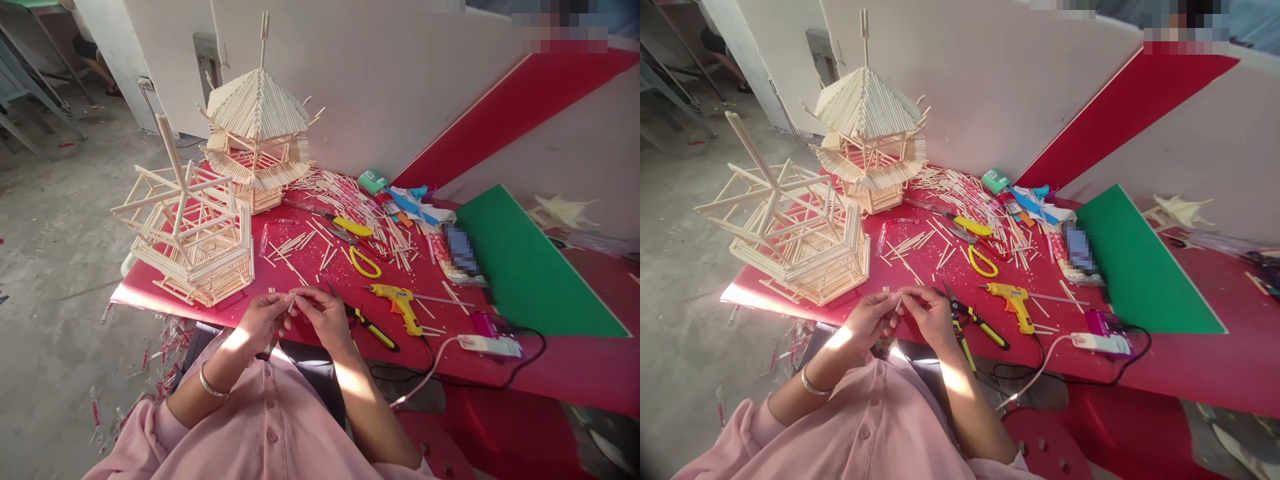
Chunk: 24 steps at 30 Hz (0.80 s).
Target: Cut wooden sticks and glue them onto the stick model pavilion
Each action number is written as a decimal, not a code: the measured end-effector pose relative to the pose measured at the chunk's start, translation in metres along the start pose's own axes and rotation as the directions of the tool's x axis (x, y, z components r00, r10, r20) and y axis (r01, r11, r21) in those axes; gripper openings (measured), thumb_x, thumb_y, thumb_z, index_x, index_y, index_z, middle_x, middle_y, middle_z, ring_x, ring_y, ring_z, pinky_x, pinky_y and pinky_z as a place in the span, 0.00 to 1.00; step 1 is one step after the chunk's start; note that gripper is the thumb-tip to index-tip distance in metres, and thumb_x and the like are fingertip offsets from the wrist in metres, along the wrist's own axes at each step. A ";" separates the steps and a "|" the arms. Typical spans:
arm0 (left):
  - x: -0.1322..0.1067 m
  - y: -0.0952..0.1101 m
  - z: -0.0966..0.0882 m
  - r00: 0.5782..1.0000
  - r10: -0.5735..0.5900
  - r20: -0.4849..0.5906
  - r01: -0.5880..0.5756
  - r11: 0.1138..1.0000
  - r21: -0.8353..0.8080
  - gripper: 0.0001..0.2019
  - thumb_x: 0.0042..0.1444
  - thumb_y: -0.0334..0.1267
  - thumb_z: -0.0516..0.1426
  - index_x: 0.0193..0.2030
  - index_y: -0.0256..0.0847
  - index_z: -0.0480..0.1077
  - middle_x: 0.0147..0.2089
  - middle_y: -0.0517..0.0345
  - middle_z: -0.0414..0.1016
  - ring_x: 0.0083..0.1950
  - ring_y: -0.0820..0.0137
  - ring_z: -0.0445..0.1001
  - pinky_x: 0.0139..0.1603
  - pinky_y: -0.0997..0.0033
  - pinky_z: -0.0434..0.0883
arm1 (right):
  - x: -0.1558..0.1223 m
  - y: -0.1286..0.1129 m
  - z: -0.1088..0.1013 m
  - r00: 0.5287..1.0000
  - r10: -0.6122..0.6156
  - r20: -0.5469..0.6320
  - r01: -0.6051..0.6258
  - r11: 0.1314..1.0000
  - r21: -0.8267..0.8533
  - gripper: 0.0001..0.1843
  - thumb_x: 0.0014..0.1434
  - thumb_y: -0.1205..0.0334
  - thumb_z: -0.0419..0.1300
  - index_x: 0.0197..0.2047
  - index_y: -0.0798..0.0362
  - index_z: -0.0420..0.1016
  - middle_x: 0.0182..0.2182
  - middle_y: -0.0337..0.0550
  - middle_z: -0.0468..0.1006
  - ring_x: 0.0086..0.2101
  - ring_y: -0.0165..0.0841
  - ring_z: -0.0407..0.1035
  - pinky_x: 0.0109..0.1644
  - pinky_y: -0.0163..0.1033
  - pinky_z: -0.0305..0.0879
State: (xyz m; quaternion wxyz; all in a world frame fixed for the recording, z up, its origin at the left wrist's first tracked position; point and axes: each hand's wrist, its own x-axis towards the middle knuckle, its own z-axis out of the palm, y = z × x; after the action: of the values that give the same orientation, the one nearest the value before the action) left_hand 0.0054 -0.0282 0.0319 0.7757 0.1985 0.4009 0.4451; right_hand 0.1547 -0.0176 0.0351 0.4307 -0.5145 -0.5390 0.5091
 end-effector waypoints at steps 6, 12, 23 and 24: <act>0.001 -0.003 -0.003 1.000 0.021 -0.008 -0.021 1.000 -0.004 0.21 0.40 0.51 0.70 0.28 0.33 0.72 0.23 0.61 0.71 0.17 0.80 0.65 0.14 0.81 0.59 | -0.002 0.002 0.003 0.998 0.054 0.026 -0.057 0.991 0.121 0.14 0.55 0.51 0.66 0.41 0.49 0.81 0.33 0.42 0.82 0.33 0.35 0.75 0.43 0.41 0.72; -0.002 0.002 -0.001 1.000 -0.007 -0.002 0.007 1.000 0.028 0.22 0.39 0.53 0.70 0.25 0.34 0.71 0.19 0.62 0.69 0.15 0.80 0.62 0.13 0.80 0.56 | 0.002 0.005 0.000 0.998 0.025 0.050 -0.029 0.997 0.077 0.11 0.56 0.52 0.65 0.40 0.47 0.83 0.36 0.41 0.82 0.37 0.35 0.74 0.46 0.40 0.69; -0.009 0.003 -0.002 0.997 -0.006 0.072 0.001 0.997 0.076 0.23 0.40 0.40 0.70 0.44 0.34 0.75 0.23 0.61 0.74 0.16 0.79 0.65 0.15 0.78 0.62 | 0.001 0.008 0.014 0.983 0.130 -0.132 -0.091 0.959 0.267 0.14 0.52 0.49 0.67 0.30 0.51 0.77 0.22 0.35 0.73 0.23 0.28 0.63 0.29 0.35 0.60; -0.010 0.003 -0.003 0.998 0.013 0.063 -0.020 0.993 0.115 0.25 0.40 0.39 0.70 0.47 0.35 0.74 0.25 0.60 0.75 0.17 0.78 0.67 0.16 0.78 0.63 | 0.001 0.010 0.014 0.977 0.143 -0.157 -0.096 0.957 0.275 0.15 0.51 0.48 0.67 0.30 0.52 0.77 0.22 0.35 0.73 0.22 0.27 0.61 0.27 0.34 0.58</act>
State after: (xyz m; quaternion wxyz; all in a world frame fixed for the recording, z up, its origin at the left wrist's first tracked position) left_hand -0.0015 -0.0350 0.0360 0.7714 0.2599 0.4002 0.4211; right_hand 0.1416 -0.0181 0.0233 0.5099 -0.5265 -0.3936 0.5549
